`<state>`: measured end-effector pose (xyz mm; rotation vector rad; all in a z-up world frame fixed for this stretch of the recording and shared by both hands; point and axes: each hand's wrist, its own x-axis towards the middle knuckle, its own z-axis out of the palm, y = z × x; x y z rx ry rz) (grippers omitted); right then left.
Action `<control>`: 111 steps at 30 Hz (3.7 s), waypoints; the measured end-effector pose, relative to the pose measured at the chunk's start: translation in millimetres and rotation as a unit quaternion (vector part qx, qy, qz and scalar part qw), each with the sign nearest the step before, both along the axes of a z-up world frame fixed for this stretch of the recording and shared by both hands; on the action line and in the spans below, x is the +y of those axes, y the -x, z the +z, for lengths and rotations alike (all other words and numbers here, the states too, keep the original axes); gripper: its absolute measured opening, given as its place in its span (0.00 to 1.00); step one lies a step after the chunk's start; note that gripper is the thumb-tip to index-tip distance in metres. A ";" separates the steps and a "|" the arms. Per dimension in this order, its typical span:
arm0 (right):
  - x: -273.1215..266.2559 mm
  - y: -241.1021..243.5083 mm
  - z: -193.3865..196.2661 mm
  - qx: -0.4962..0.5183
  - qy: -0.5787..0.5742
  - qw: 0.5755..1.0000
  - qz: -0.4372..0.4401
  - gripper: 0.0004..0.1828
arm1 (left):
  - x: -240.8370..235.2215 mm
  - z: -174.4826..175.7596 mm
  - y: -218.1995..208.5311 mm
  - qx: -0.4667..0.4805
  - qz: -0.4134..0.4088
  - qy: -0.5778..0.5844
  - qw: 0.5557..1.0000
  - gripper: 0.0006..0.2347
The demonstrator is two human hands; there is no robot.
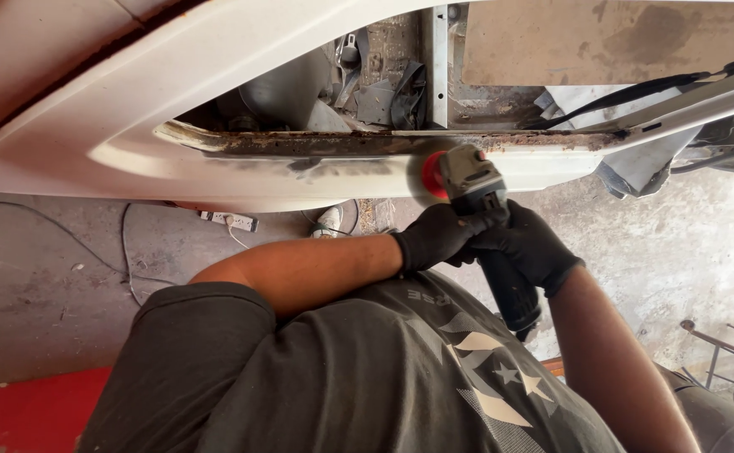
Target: The person uses a handheld angle grinder to grind the rusty metal frame of a car door opening. The camera is positioned in a first-person view, showing the person's hands and the tool as they work on the vehicle's body.
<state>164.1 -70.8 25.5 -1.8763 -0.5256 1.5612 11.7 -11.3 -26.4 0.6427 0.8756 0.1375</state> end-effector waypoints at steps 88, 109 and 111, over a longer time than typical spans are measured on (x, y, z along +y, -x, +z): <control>54.4 20.1 26.5 0.014 0.114 0.993 0.007 0.18 | 46.9 36.1 22.5 0.022 -0.035 0.049 0.998 0.14; 43.8 13.0 25.3 0.029 0.100 0.994 -0.026 0.18 | 40.5 27.1 13.9 0.022 -0.050 0.028 0.998 0.15; 38.3 -1.5 25.2 0.016 0.099 0.994 -0.039 0.18 | 46.7 43.7 5.6 0.018 -0.063 0.018 0.998 0.16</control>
